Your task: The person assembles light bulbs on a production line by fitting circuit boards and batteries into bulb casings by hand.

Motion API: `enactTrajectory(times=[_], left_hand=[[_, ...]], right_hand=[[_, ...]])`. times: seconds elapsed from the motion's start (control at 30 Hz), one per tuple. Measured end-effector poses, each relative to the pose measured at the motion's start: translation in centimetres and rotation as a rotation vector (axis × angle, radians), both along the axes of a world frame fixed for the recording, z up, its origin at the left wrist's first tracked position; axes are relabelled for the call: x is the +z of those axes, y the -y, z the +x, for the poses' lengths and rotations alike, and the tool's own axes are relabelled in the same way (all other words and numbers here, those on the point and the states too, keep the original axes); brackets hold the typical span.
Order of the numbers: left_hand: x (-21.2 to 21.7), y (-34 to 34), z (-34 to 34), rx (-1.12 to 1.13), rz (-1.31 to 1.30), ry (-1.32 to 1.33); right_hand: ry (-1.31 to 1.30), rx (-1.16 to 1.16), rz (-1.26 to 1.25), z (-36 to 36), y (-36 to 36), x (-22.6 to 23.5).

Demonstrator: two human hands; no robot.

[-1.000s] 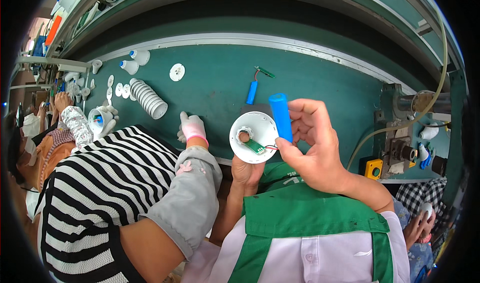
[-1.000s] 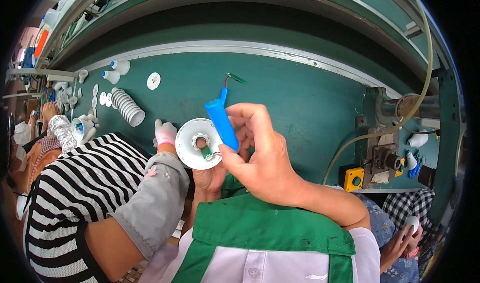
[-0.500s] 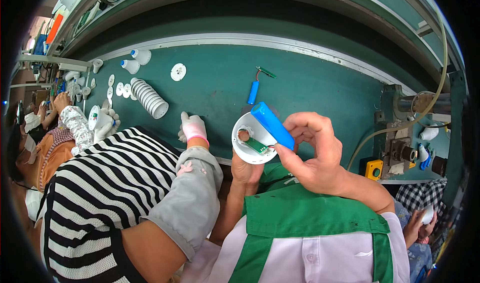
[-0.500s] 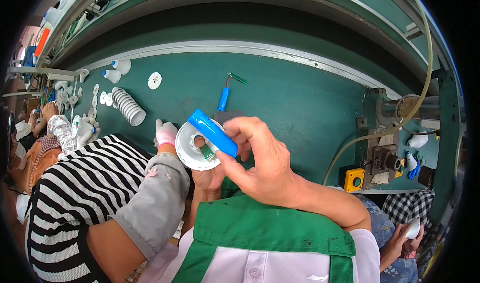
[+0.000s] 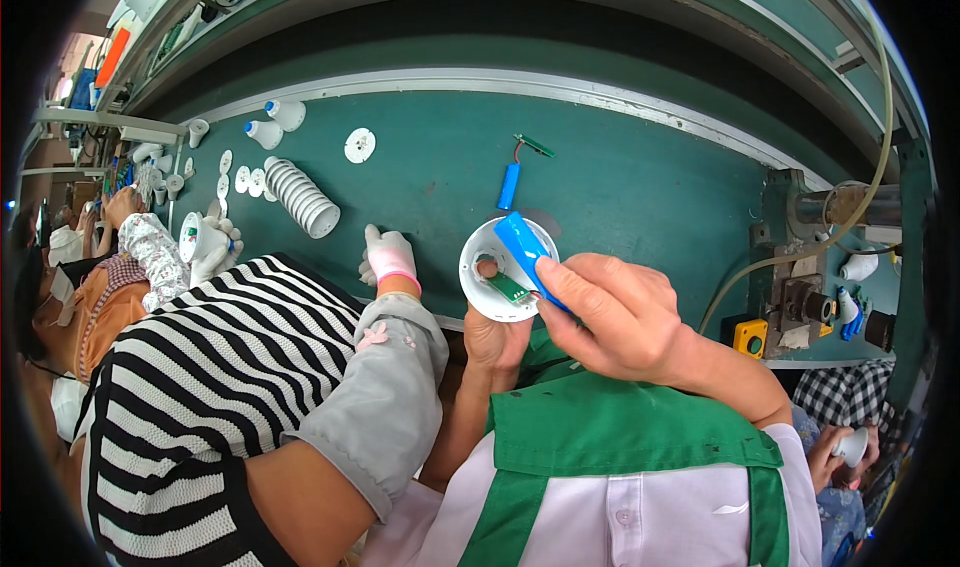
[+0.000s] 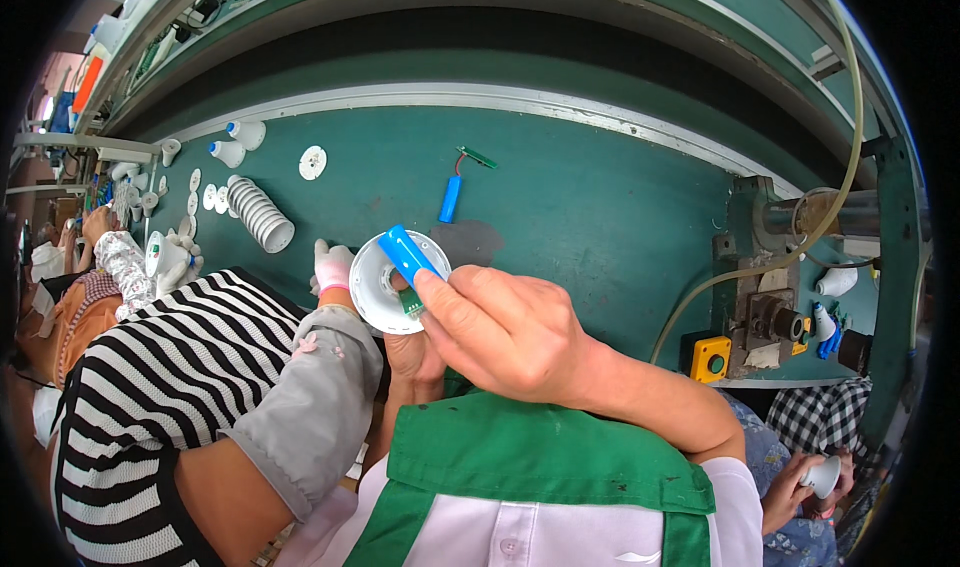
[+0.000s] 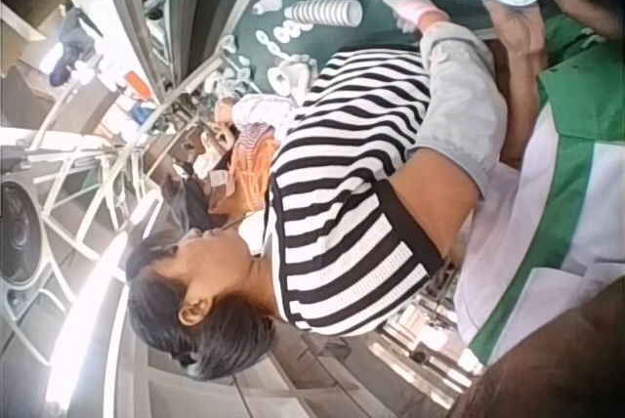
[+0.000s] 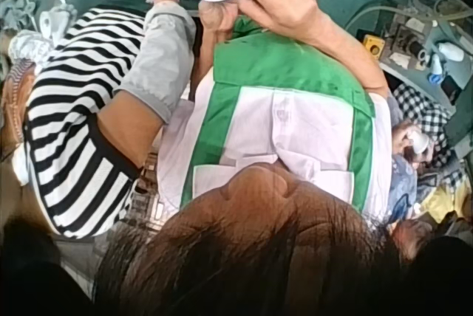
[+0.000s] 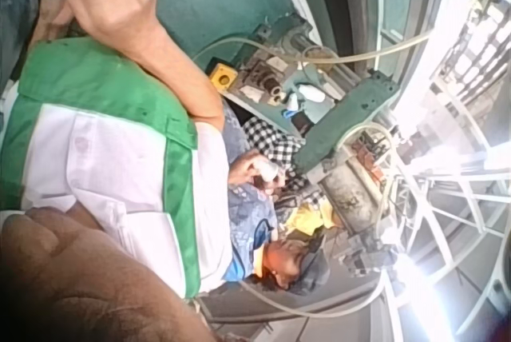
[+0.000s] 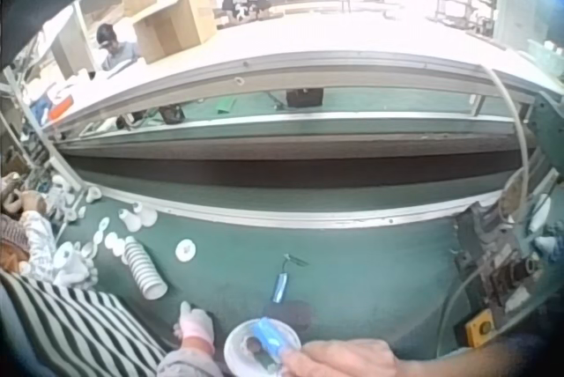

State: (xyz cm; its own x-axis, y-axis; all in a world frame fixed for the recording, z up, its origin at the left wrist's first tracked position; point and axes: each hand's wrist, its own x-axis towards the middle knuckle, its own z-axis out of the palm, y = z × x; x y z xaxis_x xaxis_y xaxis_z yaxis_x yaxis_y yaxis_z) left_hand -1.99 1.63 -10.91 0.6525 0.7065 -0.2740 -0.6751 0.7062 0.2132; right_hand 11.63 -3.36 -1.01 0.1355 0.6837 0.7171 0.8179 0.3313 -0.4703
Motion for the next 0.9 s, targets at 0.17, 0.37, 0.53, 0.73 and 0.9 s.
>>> enactTrajectory(times=[0.17, 0.37, 0.53, 0.73, 0.9], left_hand=[[-0.4, 0.1, -0.5, -0.036, 0.029, 0.024], [-0.3, 0.3, -0.5, -0.037, -0.077, -0.125], [0.2, 0.2, -0.1, -0.016, 0.052, -0.089], [0.6, 0.0, 0.2, 0.009, 0.077, -0.111], [1.4, -0.8, 0.2, -0.010, 0.239, -0.138]], right_hand=[[0.066, 0.056, 0.016, -0.1, 0.1, 0.0], [0.055, 0.126, -0.030, 0.3, -0.1, 0.5], [0.042, 0.137, -0.130, 0.3, 0.1, 1.1], [-0.007, 0.149, -0.258, 0.3, 0.5, 1.9], [-0.187, 0.178, -0.415, 1.0, 0.7, 2.5]])
